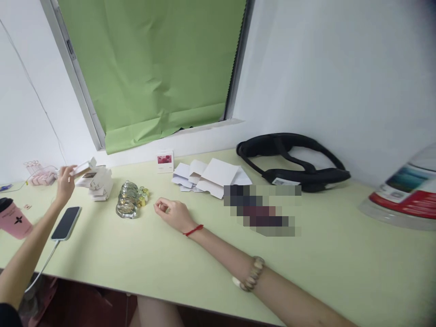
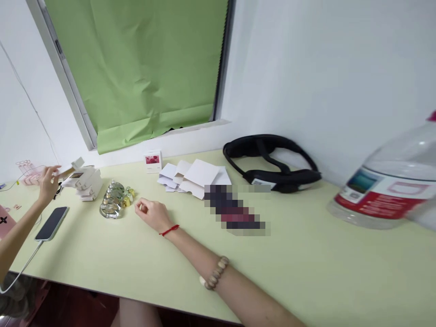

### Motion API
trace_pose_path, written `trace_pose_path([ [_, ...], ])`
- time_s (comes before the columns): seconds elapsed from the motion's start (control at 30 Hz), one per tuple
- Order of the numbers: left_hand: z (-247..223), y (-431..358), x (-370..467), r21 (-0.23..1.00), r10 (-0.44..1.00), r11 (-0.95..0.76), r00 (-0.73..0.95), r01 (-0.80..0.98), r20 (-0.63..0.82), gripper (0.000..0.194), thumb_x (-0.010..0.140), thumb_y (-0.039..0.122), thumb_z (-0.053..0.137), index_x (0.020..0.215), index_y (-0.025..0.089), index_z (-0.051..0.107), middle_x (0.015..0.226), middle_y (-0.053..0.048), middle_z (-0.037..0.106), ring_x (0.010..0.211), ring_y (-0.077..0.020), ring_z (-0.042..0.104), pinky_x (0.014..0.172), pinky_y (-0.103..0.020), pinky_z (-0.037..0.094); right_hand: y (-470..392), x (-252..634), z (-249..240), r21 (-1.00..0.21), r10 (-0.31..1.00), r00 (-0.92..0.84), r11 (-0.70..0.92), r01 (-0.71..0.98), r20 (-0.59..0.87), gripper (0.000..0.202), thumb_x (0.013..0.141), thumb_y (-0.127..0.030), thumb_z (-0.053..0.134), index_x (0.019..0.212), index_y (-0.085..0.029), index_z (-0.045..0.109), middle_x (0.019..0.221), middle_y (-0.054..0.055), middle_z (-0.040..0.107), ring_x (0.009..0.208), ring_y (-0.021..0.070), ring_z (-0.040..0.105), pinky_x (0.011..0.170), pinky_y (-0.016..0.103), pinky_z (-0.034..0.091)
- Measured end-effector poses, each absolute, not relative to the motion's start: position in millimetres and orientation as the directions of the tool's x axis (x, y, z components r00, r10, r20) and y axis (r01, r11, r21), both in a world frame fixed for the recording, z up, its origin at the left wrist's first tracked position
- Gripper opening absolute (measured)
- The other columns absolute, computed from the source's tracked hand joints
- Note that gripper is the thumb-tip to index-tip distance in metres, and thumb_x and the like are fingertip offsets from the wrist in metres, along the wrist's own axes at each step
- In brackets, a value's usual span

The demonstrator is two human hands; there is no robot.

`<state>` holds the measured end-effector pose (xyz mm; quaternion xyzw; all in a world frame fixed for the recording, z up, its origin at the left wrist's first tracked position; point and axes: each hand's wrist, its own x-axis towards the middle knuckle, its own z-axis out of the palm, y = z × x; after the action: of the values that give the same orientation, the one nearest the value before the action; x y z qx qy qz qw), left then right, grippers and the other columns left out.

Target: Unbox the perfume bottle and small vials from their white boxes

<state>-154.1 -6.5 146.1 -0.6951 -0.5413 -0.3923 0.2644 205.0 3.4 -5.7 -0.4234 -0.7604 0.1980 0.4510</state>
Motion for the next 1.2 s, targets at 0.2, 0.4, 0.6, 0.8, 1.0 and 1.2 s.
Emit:
trace_pose_path([
  [0.2,122.8,-13.4,-163.6,0.005,0.561,-0.232,0.130,0.973,0.818,0.026,0.089,0.022,0.037,0.088,0.020,0.063,0.090,-0.007,0.053,0.084,-0.0162,0.054,0.076,-0.029,0.046,2.7,205.1,-3.9,-0.654,0.818,-0.238,0.565,0.503,0.523,0.017,0.077,-0.031,0.050,0.066,-0.021,0.059,0.054,-0.003,0.061,0.050,0.0103,0.054,0.055,0.021,0.034],
  [0.4,130.6,-6.7,-161.0,0.070,0.438,-0.188,0.020,0.980,0.899,0.027,0.086,0.015,0.038,0.091,0.017,0.064,0.093,-0.008,0.050,0.090,-0.0173,0.052,0.083,-0.032,0.046,7.6,209.5,-5.5,-0.656,0.854,-0.212,0.504,0.562,0.474,0.016,0.077,-0.032,0.051,0.069,-0.022,0.060,0.056,-0.003,0.062,0.054,0.0106,0.055,0.057,0.021,0.034],
  [0.6,116.8,-7.3,-152.9,0.296,0.412,-0.279,-0.165,0.913,0.896,0.019,0.080,0.019,0.048,0.089,0.017,0.065,0.105,-0.009,0.048,0.093,-0.0158,0.052,0.069,-0.026,0.052,11.8,215.3,-4.8,-0.673,0.884,-0.212,0.457,0.582,0.416,0.016,0.078,-0.033,0.051,0.070,-0.022,0.060,0.058,-0.004,0.062,0.056,0.0107,0.053,0.058,0.022,0.034],
  [0.8,104.3,1.7,-154.8,0.477,0.494,-0.220,-0.324,0.851,0.807,0.017,0.076,0.021,0.050,0.090,0.017,0.059,0.097,-0.006,0.056,0.082,-0.0132,0.058,0.067,-0.025,0.052,13.4,223.2,-4.2,-0.673,0.911,-0.229,0.409,0.616,0.344,0.017,0.078,-0.033,0.050,0.071,-0.022,0.061,0.059,-0.003,0.063,0.058,0.0113,0.054,0.060,0.023,0.036],
  [1.0,95.7,8.4,-156.7,0.495,0.473,-0.249,-0.341,0.833,0.812,0.019,0.077,0.018,0.045,0.094,0.018,0.054,0.095,-0.006,0.061,0.093,-0.0160,0.059,0.085,-0.031,0.050,13.5,228.9,-6.4,-0.651,0.913,-0.261,0.407,0.640,0.315,0.017,0.079,-0.032,0.050,0.072,-0.022,0.062,0.061,-0.003,0.064,0.059,0.0112,0.054,0.062,0.023,0.037],
  [1.2,97.8,-4.9,-158.4,0.367,0.564,-0.092,-0.255,0.926,0.785,0.036,0.075,0.012,0.043,0.109,0.020,0.054,0.109,-0.010,0.060,0.107,-0.0238,0.055,0.095,-0.042,0.043,15.2,228.9,-9.7,-0.560,0.891,-0.340,0.454,0.693,0.301,0.017,0.079,-0.031,0.052,0.073,-0.022,0.065,0.070,-0.001,0.068,0.065,0.0121,0.057,0.060,0.023,0.035],
])
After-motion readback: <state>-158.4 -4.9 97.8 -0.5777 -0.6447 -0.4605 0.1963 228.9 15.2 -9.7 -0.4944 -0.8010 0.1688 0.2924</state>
